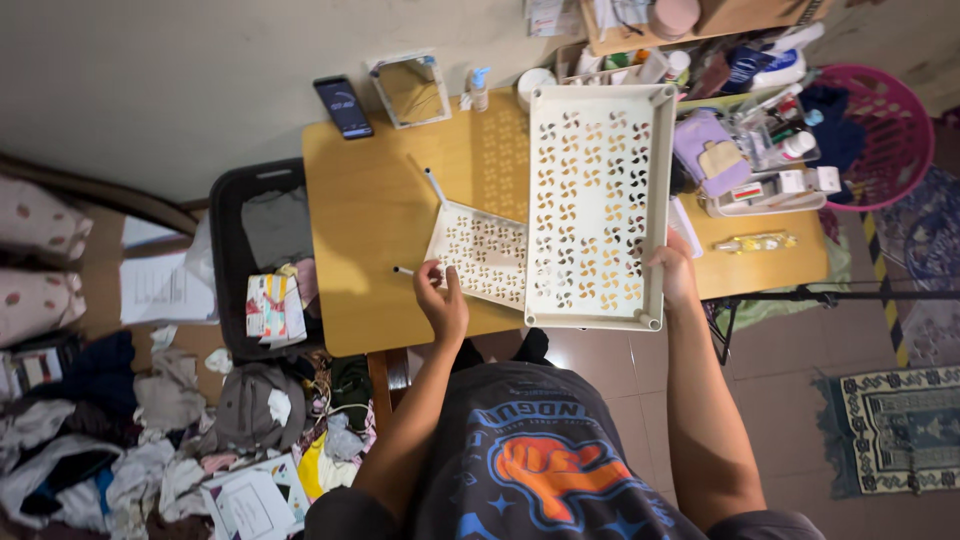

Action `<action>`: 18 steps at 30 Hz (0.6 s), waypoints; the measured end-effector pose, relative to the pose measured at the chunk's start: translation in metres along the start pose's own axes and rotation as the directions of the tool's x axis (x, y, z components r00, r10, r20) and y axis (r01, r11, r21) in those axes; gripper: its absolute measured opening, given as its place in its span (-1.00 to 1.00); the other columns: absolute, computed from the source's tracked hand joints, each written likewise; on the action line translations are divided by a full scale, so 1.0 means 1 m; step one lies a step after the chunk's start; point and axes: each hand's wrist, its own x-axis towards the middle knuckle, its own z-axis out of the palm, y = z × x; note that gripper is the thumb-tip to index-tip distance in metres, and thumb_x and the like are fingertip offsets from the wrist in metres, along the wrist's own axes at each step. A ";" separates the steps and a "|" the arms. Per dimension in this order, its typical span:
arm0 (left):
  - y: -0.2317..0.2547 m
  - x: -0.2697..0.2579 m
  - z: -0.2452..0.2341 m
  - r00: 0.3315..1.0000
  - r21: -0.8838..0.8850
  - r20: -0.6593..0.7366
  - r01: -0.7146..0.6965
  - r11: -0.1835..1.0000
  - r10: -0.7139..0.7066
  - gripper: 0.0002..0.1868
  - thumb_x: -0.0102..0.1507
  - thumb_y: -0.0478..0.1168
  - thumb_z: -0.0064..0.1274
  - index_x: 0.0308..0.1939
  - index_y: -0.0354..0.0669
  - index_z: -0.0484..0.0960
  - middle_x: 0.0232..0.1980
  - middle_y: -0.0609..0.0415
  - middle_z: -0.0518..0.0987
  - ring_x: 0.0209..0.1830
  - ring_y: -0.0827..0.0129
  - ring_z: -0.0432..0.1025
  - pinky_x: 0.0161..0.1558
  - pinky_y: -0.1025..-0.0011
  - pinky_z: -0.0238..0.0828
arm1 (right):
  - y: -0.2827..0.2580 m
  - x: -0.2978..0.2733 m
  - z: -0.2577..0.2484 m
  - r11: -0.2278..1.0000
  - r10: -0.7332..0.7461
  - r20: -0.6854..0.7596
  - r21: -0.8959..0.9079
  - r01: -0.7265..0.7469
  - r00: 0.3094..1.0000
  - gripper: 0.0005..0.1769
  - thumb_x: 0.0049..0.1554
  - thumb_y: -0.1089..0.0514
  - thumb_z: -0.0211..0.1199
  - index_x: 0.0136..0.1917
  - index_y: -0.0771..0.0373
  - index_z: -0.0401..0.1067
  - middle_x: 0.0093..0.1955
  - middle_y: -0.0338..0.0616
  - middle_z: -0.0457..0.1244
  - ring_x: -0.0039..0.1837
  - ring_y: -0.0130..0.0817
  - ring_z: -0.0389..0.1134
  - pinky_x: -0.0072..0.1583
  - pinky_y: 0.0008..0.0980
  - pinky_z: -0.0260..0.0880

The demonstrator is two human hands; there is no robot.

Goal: The person assembles a white plastic shelving unit by inserting cylindrical legs into the corner holes of two perforated trays. They repeatedly insert and remove the legs to fit them into the trays, then place the assembled unit on the table.

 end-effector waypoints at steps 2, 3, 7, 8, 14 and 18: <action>-0.018 -0.007 -0.004 0.995 0.050 -0.093 0.047 0.998 -0.042 -0.62 0.32 -0.30 0.19 0.13 -0.31 0.40 -0.07 -0.04 0.36 -0.08 0.22 0.26 0.04 0.23 0.29 | -0.004 0.002 0.006 1.000 -0.003 -0.004 0.011 0.003 1.000 -0.27 -0.19 0.29 -0.08 0.29 0.41 0.38 -0.04 -0.07 0.31 -0.01 -0.30 0.32 0.05 -0.39 0.36; -0.027 -0.008 -0.005 0.989 0.053 -0.138 0.058 0.997 -0.050 -0.57 0.31 -0.29 0.20 0.15 -0.30 0.34 -0.04 -0.05 0.31 -0.07 0.22 0.23 0.05 0.22 0.27 | -0.006 0.003 0.010 0.999 0.004 0.005 0.039 -0.005 1.000 -0.27 -0.19 0.29 -0.08 0.29 0.42 0.38 -0.01 -0.06 0.32 0.00 -0.29 0.34 0.07 -0.38 0.37; -0.057 -0.004 -0.011 0.958 0.139 -0.272 0.129 0.982 -0.088 -0.32 0.24 -0.29 0.25 0.31 -0.34 0.17 0.11 -0.17 0.25 -0.02 0.14 0.21 0.07 0.18 0.26 | -0.013 0.004 0.023 0.999 0.000 0.001 0.036 0.000 1.000 -0.25 -0.14 0.30 -0.09 0.34 0.43 0.36 0.04 -0.02 0.31 0.03 -0.29 0.34 0.09 -0.37 0.38; -0.063 0.000 -0.012 0.965 0.144 -0.258 0.092 0.985 -0.052 -0.29 0.26 -0.30 0.22 0.36 -0.37 0.15 0.18 -0.19 0.25 0.06 0.11 0.22 0.11 0.18 0.26 | -0.013 0.004 0.025 0.998 0.003 0.013 0.059 -0.004 1.000 -0.24 -0.15 0.30 -0.10 0.35 0.42 0.35 0.04 -0.02 0.31 0.02 -0.29 0.35 0.07 -0.37 0.39; -0.083 0.028 -0.011 0.981 0.074 -0.178 0.096 0.993 -0.082 -0.43 0.34 -0.32 0.10 0.40 -0.39 0.30 0.30 -0.23 0.32 0.13 0.10 0.40 0.17 0.24 0.39 | -0.008 0.007 0.029 0.992 -0.026 0.044 0.125 0.020 0.999 -0.26 -0.16 0.32 -0.14 0.32 0.43 0.33 0.08 -0.01 0.32 0.04 -0.28 0.38 0.10 -0.36 0.43; -0.093 0.040 -0.008 0.975 -0.034 -0.200 0.093 0.995 -0.098 -0.65 0.38 -0.34 0.04 0.22 -0.45 0.45 0.22 -0.20 0.42 0.11 0.12 0.51 0.14 0.31 0.51 | 0.003 0.013 0.025 0.994 -0.037 0.034 0.104 0.034 0.999 -0.30 -0.14 0.34 -0.12 0.30 0.44 0.34 0.06 -0.01 0.31 0.04 -0.27 0.36 0.10 -0.35 0.42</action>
